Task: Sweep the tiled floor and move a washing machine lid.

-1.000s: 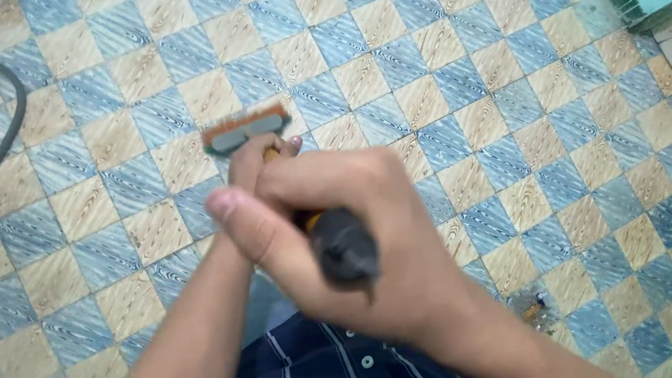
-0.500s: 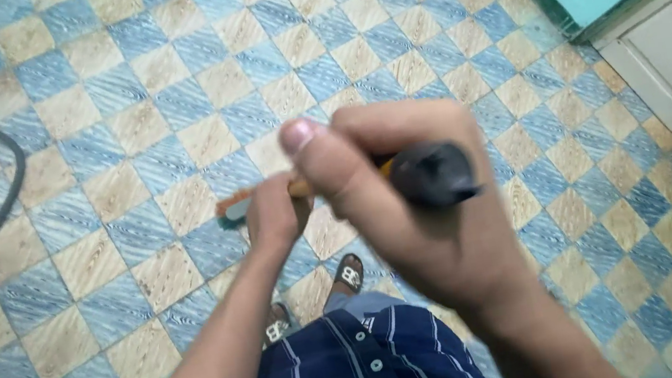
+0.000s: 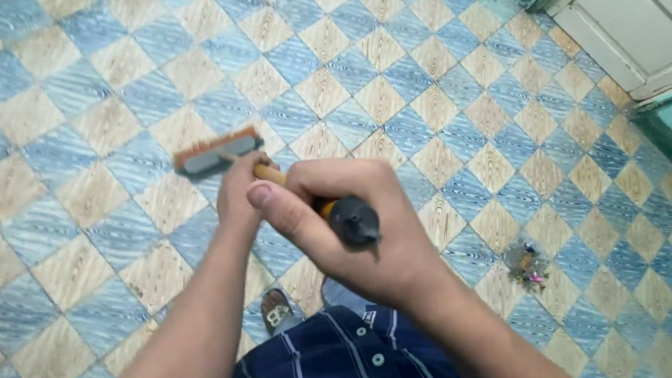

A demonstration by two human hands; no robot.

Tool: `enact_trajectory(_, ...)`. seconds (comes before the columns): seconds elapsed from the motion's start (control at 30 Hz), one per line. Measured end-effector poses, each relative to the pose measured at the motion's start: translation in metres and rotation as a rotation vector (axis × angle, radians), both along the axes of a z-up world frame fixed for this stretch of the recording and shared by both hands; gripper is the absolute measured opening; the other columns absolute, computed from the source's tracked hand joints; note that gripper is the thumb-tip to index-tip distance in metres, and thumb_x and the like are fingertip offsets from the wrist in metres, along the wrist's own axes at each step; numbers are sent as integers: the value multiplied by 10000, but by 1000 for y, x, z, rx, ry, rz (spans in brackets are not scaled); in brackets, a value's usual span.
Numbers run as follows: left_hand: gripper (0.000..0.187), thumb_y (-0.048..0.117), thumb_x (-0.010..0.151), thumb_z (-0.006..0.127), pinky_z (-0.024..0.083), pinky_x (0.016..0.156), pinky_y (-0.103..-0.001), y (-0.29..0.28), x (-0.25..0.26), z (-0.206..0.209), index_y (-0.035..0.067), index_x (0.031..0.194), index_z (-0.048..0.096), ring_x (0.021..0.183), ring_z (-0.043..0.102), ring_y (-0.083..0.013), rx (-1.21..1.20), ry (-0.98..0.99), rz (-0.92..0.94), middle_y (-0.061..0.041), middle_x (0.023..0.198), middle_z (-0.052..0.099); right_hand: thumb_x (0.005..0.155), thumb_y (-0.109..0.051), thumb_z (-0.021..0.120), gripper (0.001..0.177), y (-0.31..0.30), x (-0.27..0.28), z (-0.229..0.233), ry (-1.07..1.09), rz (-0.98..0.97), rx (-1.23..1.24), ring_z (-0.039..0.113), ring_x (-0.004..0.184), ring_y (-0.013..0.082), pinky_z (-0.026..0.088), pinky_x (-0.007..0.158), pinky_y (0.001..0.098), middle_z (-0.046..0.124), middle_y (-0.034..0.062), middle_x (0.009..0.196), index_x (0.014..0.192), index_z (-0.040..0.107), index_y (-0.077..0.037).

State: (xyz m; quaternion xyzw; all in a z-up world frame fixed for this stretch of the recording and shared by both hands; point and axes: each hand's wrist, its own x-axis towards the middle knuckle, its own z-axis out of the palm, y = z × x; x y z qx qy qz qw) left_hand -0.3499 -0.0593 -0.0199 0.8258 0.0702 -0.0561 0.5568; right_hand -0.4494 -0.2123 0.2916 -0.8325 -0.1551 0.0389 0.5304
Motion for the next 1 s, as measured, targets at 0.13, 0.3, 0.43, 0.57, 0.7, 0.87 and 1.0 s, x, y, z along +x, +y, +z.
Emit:
enact_trajectory(0.13,258,206,780,740,545,814,-409,-14,-28,44,109,1015,693,944,729,-348,96,-274,13,-136,981,755,1006,-327,653,433,1,-1,18,-8,-37,8,459,530,74,348,486,290,502,-11,553,672,639,-53)
enact_trajectory(0.3,143,182,863,720,508,808,-516,-27,-39,54,140,999,707,978,674,-421,306,-157,143,-165,973,734,1009,-340,629,455,-1,0,25,-16,-104,36,461,523,75,343,483,289,537,-1,554,678,665,-30)
enact_trajectory(0.43,188,150,817,722,512,792,-521,-22,-28,55,151,1003,702,974,669,-417,313,-215,175,-157,968,722,1002,-331,626,444,-3,4,27,-32,-93,22,487,503,69,353,465,280,564,-4,554,665,671,-46)
enact_trajectory(0.57,213,192,797,764,521,780,-482,-13,-22,61,132,992,699,984,685,-383,264,-211,145,-130,991,745,1022,-290,662,432,-12,12,22,-100,102,75,476,533,82,355,497,285,541,8,571,671,641,-38)
enact_trajectory(0.7,303,241,713,797,538,789,-413,-4,11,34,131,982,712,937,722,-329,270,-238,153,-115,981,765,968,-290,654,349,-18,35,5,-69,255,89,560,472,52,403,396,261,620,-31,591,689,690,-83)
enact_trajectory(0.87,207,308,917,665,544,833,-413,-16,17,32,153,1043,717,965,740,-322,243,-131,221,-109,1019,763,1007,-276,682,387,-43,49,1,-109,263,137,517,522,83,393,496,285,534,11,583,713,644,-28)
enact_trajectory(1.0,312,258,756,711,536,841,-450,-35,18,14,130,1040,720,969,704,-387,378,-67,166,-177,1047,737,1003,-263,647,336,-70,74,1,-63,246,169,508,509,63,358,465,281,570,-4,564,758,703,-39)
